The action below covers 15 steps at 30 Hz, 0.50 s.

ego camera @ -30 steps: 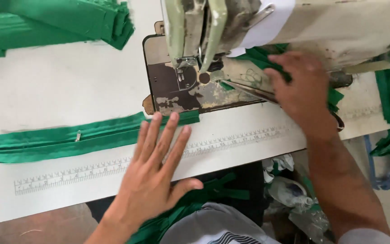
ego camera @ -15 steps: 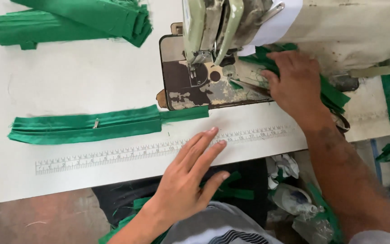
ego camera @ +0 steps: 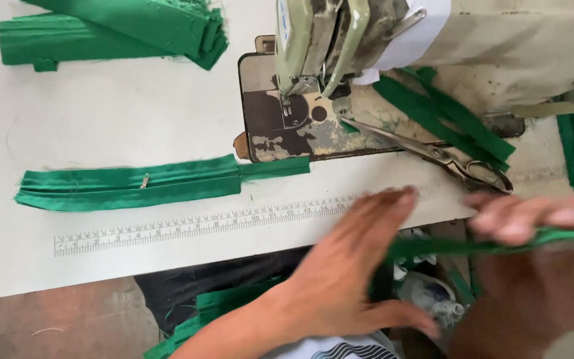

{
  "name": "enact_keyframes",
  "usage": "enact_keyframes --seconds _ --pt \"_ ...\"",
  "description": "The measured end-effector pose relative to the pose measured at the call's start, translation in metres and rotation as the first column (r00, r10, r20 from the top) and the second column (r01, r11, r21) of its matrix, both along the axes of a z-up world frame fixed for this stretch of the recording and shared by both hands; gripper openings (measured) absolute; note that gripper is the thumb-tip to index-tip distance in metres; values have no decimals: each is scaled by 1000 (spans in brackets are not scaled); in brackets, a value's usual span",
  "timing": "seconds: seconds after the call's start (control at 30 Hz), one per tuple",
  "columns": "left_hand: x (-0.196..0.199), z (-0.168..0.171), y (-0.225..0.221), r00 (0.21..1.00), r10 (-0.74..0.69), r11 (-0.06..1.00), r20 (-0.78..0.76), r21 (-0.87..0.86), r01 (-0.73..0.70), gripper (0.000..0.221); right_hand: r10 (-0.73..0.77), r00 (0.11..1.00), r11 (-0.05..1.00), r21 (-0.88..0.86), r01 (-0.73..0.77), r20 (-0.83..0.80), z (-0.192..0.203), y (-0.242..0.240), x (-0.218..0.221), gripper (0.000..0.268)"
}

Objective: Sewing and trimming green zippers using an industrial sewing machine and scissors at a workstation.

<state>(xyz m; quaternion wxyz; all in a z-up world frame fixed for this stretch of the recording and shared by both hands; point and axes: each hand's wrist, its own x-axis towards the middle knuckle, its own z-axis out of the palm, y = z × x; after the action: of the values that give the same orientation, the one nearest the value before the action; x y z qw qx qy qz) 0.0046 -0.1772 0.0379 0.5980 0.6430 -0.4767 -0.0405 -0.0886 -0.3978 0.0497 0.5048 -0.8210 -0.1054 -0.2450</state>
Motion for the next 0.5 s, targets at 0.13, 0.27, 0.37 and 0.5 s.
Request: enact_keyframes --seconds 0.13,0.27,0.37,0.5 --pt "1 -23 0 982 18 995 187 96 -37 59 207 973 652 727 -213 99 9 36 17 23" --pt "30 -31 52 824 162 831 544 376 -411 57 399 906 629 677 -382 140 -20 -1 29 32" --pt "53 -26 81 822 -5 543 570 691 -476 65 -198 979 979 33 199 -49 -33 23 52 23" --pt "58 -22 95 681 -54 423 730 635 -647 76 -265 952 809 -502 305 152 -43 72 47 40"
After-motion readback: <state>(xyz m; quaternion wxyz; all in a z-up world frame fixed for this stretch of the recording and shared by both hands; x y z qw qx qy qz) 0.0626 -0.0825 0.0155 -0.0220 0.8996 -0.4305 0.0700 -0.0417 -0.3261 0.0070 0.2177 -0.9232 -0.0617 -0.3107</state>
